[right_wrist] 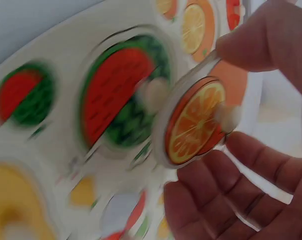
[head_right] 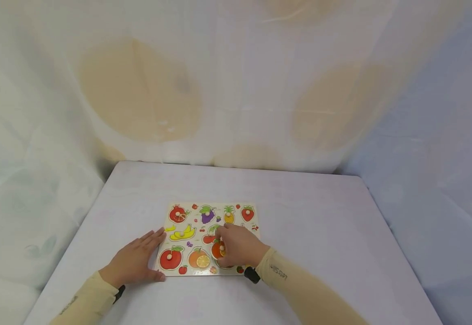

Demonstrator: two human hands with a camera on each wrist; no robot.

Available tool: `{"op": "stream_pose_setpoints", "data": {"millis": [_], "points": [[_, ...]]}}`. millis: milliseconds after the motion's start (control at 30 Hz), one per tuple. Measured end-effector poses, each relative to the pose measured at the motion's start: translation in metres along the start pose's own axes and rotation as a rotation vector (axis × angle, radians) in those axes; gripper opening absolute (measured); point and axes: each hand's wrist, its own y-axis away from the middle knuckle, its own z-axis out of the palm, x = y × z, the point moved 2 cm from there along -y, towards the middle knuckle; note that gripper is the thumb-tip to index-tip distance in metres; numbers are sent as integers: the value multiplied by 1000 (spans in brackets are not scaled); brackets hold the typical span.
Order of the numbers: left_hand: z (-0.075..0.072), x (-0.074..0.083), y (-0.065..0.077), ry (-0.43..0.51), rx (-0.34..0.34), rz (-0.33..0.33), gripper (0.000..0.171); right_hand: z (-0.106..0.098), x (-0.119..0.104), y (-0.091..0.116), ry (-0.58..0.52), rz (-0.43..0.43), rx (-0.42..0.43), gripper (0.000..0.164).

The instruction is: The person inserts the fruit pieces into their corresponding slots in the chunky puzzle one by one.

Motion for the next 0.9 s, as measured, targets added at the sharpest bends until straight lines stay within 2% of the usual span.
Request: {"op": "stream_pose_setpoints", "data": {"millis": [133, 367, 567, 900], "points": [[0, 2, 1, -5, 1, 12, 113, 7, -19, -12, 39, -3, -11, 55], [1, 4, 2, -15, 19, 32, 113, 20, -40, -21, 88, 57, -45, 51], [2, 4, 0, -26, 24, 36, 114, 27, -48, -23, 136, 37, -49, 48], [2, 3, 0, -32, 16, 25, 114, 35, -54, -27, 208, 21, -13, 59]]}}
